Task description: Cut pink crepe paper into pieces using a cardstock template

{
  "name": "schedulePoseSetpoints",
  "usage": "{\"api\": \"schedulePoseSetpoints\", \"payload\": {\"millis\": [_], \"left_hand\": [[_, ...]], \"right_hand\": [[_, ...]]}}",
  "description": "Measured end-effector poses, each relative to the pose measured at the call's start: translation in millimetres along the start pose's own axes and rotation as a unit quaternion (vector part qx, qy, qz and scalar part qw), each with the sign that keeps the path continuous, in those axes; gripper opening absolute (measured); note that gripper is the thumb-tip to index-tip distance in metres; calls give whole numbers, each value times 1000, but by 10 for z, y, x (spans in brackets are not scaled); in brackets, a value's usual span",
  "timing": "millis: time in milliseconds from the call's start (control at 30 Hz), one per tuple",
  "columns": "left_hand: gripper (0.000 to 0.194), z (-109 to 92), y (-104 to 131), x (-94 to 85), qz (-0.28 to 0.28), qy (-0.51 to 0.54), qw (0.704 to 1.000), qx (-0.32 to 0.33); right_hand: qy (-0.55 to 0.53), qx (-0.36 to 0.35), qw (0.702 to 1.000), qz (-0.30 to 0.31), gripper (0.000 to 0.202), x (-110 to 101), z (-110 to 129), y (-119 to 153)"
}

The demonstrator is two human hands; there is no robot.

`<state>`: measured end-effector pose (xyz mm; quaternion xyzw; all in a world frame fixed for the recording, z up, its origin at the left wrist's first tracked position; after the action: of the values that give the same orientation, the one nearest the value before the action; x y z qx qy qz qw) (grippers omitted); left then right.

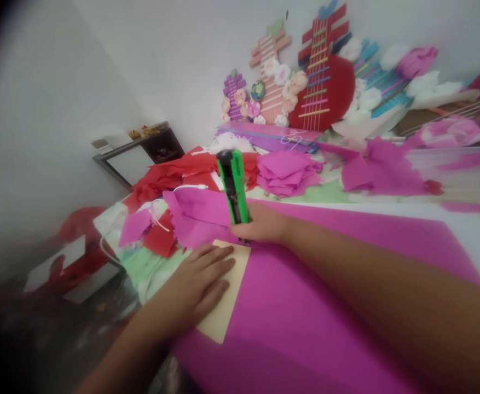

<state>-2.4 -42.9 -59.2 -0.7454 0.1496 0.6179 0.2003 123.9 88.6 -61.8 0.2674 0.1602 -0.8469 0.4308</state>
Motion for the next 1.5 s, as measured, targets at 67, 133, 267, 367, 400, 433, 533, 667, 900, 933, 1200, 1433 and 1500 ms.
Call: {"api": "schedulePoseSetpoints", "payload": {"millis": [67, 133, 267, 367, 400, 433, 533, 667, 900, 933, 1200, 1433, 1500], "left_hand": [[31, 0, -3, 1, -3, -2, 1000, 2], [31, 4, -6, 3, -6, -1, 1000, 4], [30, 12, -6, 4, -12, -1, 1000, 11], [30, 12, -4, 3, -8, -4, 1000, 7], [30, 10, -3, 3, -6, -3, 1000, 6], [30, 8, -3, 3, -5, -3, 1000, 6], [30, 3, -5, 2, -3, -1, 1000, 6], [31, 3, -9, -2, -7, -3, 1000, 4], [30, 4, -7, 3, -11, -2, 1000, 0], [30, 2, -8, 2, -12, -2, 1000, 1], [31, 9, -1, 10, -8, -3, 1000, 3], [30, 22, -1, 18, -7, 3, 1000, 1], [31, 20, -7, 16, -7, 1, 1000, 0]], "right_hand": [[38, -18, 999, 15, 12, 14, 16, -6], [75, -29, 997, 17, 14, 27, 28, -16], [82, -26, 996, 9, 15, 29, 17, -27], [17, -14, 1000, 16, 13, 12, -2, -18], [-1, -7, 1000, 18, 12, 8, -5, -13], [-8, -4, 1000, 17, 12, 6, -3, -8], [36, -14, 999, 7, 14, 16, 24, 2], [96, -20, 995, 9, 20, 36, 42, 2], [39, -9, 999, 0, 13, 9, 7, 0], [54, -11, 998, -3, 14, 10, 21, 4], [70, -9, 997, 11, 17, 11, 50, 13], [45, 7, 999, 1, 16, 4, 35, 20], [68, 5, 998, -2, 18, 10, 76, 27]]}}
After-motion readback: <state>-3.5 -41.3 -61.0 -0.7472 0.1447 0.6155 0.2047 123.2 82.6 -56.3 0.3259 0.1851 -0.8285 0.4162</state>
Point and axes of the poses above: each hand's wrist, its own y-axis away from the middle knuckle, its own x-axis out of the palm, z = x × y, the point moved 2 cm from there along -y, towards the middle knuckle, and after that the axes turned 3 degrees about y, right-handed, at the moved point
